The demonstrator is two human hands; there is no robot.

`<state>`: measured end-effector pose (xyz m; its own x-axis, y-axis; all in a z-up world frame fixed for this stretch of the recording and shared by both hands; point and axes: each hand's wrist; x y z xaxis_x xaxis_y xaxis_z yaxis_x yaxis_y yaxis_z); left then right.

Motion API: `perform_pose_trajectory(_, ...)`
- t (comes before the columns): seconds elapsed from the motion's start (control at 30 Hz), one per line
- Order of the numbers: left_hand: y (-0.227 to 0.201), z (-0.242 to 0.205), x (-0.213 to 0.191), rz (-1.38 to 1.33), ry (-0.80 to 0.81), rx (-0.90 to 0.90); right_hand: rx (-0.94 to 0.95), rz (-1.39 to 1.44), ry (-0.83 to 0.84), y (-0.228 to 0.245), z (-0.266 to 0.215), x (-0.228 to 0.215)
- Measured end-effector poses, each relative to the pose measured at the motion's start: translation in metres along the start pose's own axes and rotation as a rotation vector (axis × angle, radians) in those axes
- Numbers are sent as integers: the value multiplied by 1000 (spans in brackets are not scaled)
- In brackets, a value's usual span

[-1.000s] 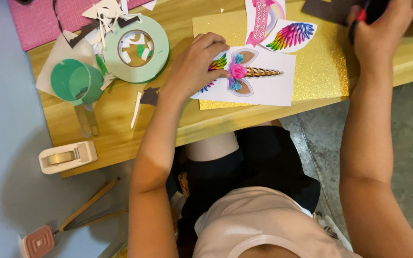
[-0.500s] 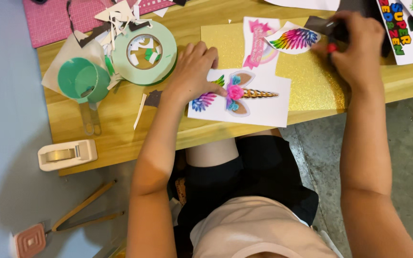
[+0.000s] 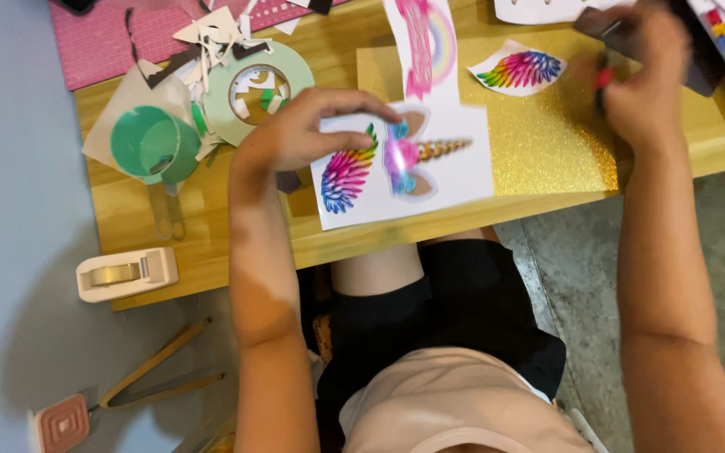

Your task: The person cuts around printed graphics on sheets of paper using scissors, handling different sheets with unicorn and game-character designs.

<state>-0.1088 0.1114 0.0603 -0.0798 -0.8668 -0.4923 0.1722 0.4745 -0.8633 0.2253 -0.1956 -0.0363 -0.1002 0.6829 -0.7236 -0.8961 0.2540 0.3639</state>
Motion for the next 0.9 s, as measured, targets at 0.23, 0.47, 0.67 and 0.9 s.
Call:
perform_pose_trajectory(0.23, 14, -4, -5, -291, -440, 111, -65, 224, 415, 71, 31, -10)
perform_pose_trajectory(0.47, 22, 23, 19, -142, -748, 243, 117, 402, 812, 122, 24, -16)
perform_pose_trajectory(0.67, 11, 30, 35, -140, -592, 219, 19, 542, 796, 142, 14, -5)
perform_pose_trajectory(0.9, 13, 30, 35, -29, -624, 218, 367, 601, 779, 150, 0, 8)
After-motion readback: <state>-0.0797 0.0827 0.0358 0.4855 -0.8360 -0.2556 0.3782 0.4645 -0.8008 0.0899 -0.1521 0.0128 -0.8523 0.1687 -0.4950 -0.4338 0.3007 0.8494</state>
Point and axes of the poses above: each hand's wrist, its own z-axis towards the middle knuckle, its own x-axis out of the palm, y = z × x, and after that the axes turned 2 degrees about y, right-handed
